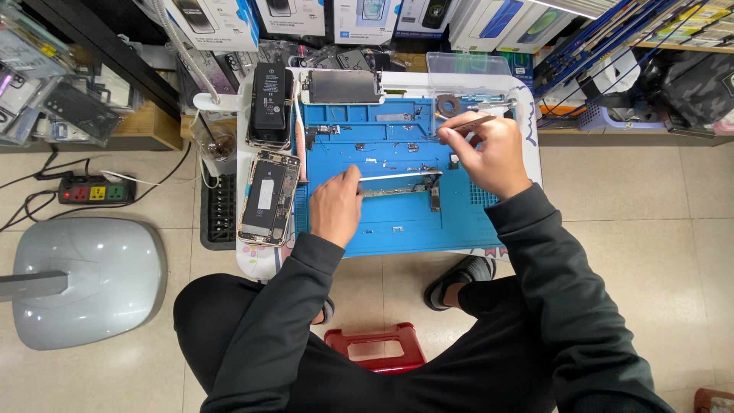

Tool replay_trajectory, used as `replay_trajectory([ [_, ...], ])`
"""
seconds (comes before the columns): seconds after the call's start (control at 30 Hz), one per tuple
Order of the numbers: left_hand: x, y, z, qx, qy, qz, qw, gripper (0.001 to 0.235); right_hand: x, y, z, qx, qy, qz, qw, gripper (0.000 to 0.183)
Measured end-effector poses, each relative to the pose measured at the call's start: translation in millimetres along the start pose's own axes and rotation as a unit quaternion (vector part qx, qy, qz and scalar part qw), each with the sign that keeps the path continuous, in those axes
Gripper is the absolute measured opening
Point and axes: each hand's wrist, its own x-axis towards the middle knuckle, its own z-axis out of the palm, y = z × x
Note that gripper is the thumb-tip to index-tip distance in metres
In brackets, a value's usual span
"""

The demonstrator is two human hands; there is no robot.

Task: The person is repairing a smartphone on a blue work mat. They use a screwdriver to remove screws from the phone's frame and place them on the mat. The person also uses tweezers to handle small components and connectors within the phone.

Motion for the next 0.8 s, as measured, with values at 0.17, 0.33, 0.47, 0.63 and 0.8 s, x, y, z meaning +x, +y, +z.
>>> replay_trajectory([
  [0.17,2,-3,4,0.002,-0.010,-0.005,1.000,0.032,12,43,20,-0.108,-0.016,-0.007,0.994,0.003],
  [0.33,7,-4,7,0.012,-0.019,-0.014,1.000,0.032,23,56,39,-0.178,-0.044,0.011,0.983,0.005],
  [0.47,7,-4,4,0.004,-0.025,-0.016,1.000,0.030,28,63,45,-0.221,-0.093,-0.014,0.971,0.003],
  [0.63,6,-3,3,-0.004,-0.027,-0.013,1.000,0.030,25,68,51,-0.263,-0.109,-0.028,0.958,0.002],
  [0.8,4,0,0,-0.008,-0.029,-0.017,0.999,0.031,27,70,52,-0.267,-0.115,-0.043,0.956,0.003],
])
